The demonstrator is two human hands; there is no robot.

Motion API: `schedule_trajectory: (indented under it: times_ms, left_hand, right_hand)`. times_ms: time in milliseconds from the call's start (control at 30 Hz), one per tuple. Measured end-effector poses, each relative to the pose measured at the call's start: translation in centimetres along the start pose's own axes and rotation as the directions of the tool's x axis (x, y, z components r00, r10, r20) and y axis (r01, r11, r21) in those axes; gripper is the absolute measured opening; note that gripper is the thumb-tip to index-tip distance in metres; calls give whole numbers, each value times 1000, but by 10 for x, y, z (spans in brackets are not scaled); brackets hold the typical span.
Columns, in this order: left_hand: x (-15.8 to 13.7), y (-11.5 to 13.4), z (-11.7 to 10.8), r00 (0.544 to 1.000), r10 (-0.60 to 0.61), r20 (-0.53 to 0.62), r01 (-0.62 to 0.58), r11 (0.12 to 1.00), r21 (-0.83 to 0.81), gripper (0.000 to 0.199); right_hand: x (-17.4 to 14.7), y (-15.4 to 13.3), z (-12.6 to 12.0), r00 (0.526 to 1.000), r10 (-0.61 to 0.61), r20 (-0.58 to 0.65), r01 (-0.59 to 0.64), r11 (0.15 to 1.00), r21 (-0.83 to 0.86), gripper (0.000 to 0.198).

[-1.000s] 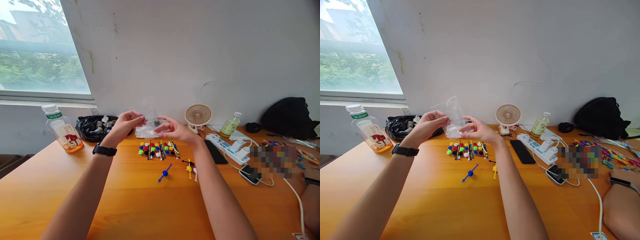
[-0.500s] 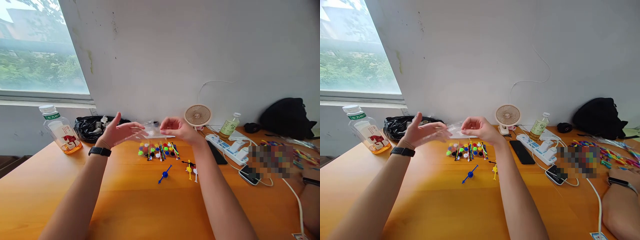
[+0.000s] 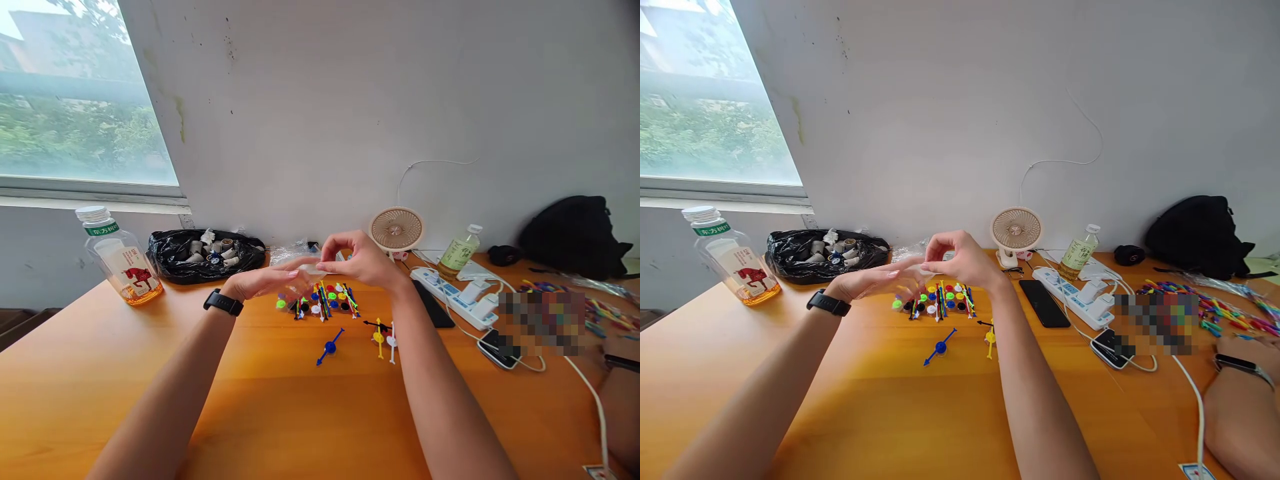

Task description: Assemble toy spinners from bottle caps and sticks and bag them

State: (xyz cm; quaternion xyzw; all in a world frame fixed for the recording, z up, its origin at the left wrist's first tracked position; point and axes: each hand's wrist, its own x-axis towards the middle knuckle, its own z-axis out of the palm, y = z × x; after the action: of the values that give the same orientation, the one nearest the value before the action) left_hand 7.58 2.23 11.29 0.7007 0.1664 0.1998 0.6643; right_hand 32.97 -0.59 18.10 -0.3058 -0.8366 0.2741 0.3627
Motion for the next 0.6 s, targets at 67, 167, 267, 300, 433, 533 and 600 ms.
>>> schedule_trajectory:
  times_ms: [67,167,267,300,433,533,600]
  left_hand:
    - [-2,4,1,999,5,-41,-4,1000,27,75]
    - [-4,10,4,997,-2,-82,10,995,97,66]
    - [-4,15,10,995,-15,-101,33,982,184,57]
    - [-3,16,12,995,-20,-103,41,977,209,55]
    - [-2,22,19,995,-34,-96,59,961,271,54]
    - [0,25,22,997,-15,-73,34,964,264,57]
    - [0,26,23,998,-18,-61,33,967,254,59]
  right_hand:
    - [-1,-1,-1,997,14,69,-13,1000,-19,19]
    - [-2,-1,-1,979,52,196,-48,999,-22,16]
    - [-2,2,2,939,64,337,-77,997,25,21]
    - [-2,3,3,920,55,389,-80,996,47,24]
    - [-1,2,4,836,-11,549,-37,996,77,35]
    - [-1,1,3,815,-36,579,-6,997,71,41]
    - [-2,1,2,816,-22,578,-18,998,63,40]
